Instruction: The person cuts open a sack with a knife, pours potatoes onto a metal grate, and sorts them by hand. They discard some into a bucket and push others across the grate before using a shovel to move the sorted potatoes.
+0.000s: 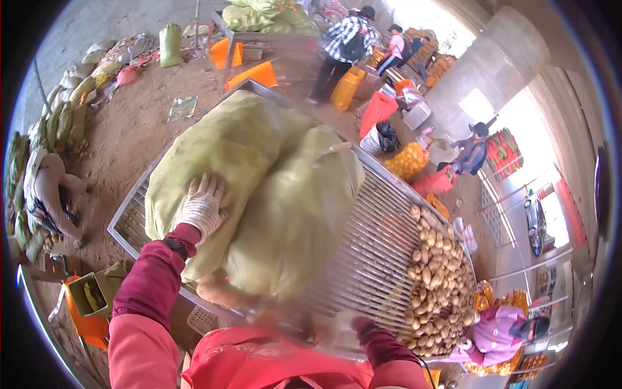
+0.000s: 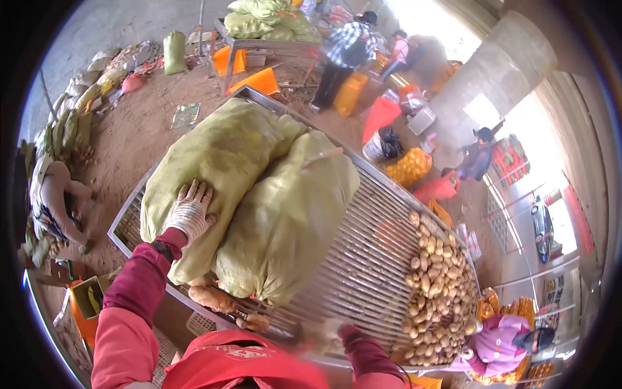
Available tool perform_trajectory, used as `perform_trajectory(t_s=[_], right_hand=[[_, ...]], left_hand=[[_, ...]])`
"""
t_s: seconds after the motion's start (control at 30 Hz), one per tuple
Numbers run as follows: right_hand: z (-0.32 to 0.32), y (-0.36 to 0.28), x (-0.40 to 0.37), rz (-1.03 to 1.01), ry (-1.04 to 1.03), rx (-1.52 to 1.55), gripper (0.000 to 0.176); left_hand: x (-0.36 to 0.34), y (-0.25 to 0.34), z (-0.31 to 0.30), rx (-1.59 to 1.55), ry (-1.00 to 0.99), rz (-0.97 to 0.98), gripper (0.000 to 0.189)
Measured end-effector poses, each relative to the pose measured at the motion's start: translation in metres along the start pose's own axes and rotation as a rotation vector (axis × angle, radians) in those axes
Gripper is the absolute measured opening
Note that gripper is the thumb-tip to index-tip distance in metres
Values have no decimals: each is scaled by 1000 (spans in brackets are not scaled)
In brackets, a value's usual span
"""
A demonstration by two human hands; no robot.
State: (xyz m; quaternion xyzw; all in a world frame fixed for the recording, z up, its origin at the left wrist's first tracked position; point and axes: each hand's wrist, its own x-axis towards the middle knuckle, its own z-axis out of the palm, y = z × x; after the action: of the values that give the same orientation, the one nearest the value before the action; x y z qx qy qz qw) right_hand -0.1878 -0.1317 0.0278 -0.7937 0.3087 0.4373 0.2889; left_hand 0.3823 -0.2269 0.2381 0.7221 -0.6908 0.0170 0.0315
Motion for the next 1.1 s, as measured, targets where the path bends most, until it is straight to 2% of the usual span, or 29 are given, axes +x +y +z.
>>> perform_trajectory(t_s=[0.07, 0.1, 0.13, 0.17, 0.2, 0.23, 0.27, 0.33, 0.4, 0.47, 0.57, 0.6, 0.67, 0.7, 0.73, 0.8, 0.87, 0.93, 1.07, 1.1], right_hand=[[-123, 6, -33, 148, 331, -93, 26], [-172, 19, -32, 237, 597, -33, 22], [-247, -8, -68, 335, 854, 136, 18], [-294, -1, -63, 337, 1067, 115, 18], [-325, 27, -41, 185, 1358, -45, 24], [-368, 37, -35, 262, 1278, -116, 34], [-413, 37, -33, 236, 1239, -44, 42], [-474, 59, 1, 198, 1441, -366, 55], [-519, 70, 25, 298, 1252, -361, 66], [-540, 77, 48, 340, 1165, -451, 55], [-557, 79, 52, 325, 986, -373, 39], [-555, 78, 51, 325, 936, -345, 36], [-530, 93, 57, 389, 1076, -395, 24], [-515, 107, 57, 368, 1089, -288, 19], [-485, 132, 66, 223, 1311, -147, 21], [-419, 130, 44, -76, 1758, 255, 21], [-350, 110, 4, -194, 1285, 1154, 22], [-285, 72, -22, -285, 1115, 1706, 19], [-190, 25, -50, -137, 954, 1767, 35], [-182, 23, -52, -183, 998, 1830, 38]], left_hand=[[3, 0, 1, 3, -9, -5, 72], [4, 0, 2, -15, 8, -12, 70], [4, 0, 3, -30, 18, -20, 69], [5, -1, 5, -42, 27, -27, 69], [6, -1, 6, -52, 34, -33, 68], [6, -1, 6, -57, 34, -42, 68], [8, 1, 5, -61, 34, -49, 68], [10, 3, 4, -52, 25, -60, 68], [13, 4, 4, -27, 11, -69, 69], [17, 4, 4, -6, 7, -79, 69], [17, 5, 10, -3, 23, -86, 69], [18, 5, 10, 2, 20, -85, 69], [21, 5, 10, 7, 36, -92, 69], [21, 7, 10, 6, 41, -100, 69], [18, 9, 11, 3, 40, -107, 69], [20, 12, 9, 49, 18, -112, 70], [21, 12, 12, 93, 1, -105, 69], [22, 13, 14, 142, 13, -96, 69], [18, 13, 18, 126, 30, -83, 66], [18, 12, 20, 125, 32, -79, 65]])
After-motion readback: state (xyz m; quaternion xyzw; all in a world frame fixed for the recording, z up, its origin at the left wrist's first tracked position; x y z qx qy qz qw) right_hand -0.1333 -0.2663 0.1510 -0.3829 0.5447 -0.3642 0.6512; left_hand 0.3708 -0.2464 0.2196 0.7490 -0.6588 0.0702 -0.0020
